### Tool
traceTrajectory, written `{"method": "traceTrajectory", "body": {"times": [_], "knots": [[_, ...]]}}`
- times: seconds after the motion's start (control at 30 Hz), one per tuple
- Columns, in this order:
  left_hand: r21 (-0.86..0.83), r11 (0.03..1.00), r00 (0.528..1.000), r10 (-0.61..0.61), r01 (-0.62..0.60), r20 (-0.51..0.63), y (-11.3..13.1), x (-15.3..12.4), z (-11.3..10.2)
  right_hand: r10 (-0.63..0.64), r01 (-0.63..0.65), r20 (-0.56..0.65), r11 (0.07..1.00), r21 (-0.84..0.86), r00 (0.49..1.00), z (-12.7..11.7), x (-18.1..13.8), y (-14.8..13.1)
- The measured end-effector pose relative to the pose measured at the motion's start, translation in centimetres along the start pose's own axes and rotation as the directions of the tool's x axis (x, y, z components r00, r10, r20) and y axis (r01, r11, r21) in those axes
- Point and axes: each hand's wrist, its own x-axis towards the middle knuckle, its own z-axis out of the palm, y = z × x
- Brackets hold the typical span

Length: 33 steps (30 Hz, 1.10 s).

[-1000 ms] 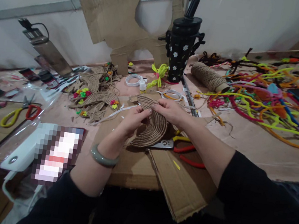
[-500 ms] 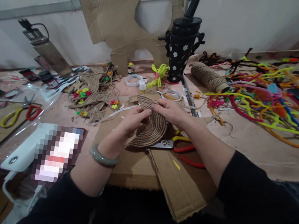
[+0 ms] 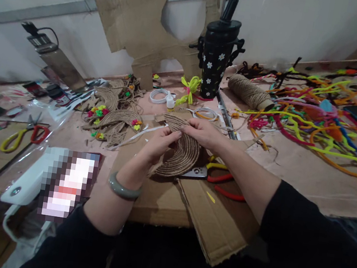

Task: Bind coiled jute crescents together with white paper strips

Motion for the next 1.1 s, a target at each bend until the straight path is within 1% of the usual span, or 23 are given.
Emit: {"method": "traceTrajectory", "body": {"times": [0.4,0.57,0.77,1.0,1.1], "knots": [[0.069,0.998,0.999,-0.008,0.005,0.051,-0.08,-0.08,-0.18,-0.003,0.003,-0.001,1.0,-0.022,1.0,-0.08,0.03,-0.1],[0.073,0.997,0.999,-0.019,0.016,0.04,-0.16,-0.08,-0.2,-0.015,0.015,-0.001,1.0,-0.023,1.0,-0.05,0.06,-0.12],[0.068,0.998,0.999,-0.021,0.018,0.041,-0.06,-0.13,-0.1,0.021,-0.021,-0.002,1.0,-0.021,1.0,-0.13,-0.03,-0.31],[0.051,0.998,0.999,-0.034,0.034,-0.001,-0.07,-0.18,0.06,0.028,-0.028,0.006,0.999,0.025,1.0,-0.05,-0.07,-0.46],[0.039,0.999,1.0,-0.026,0.027,-0.017,-0.06,-0.17,0.08,0.014,-0.014,-0.003,1.0,0.017,1.0,-0.03,-0.03,-0.28]]}}
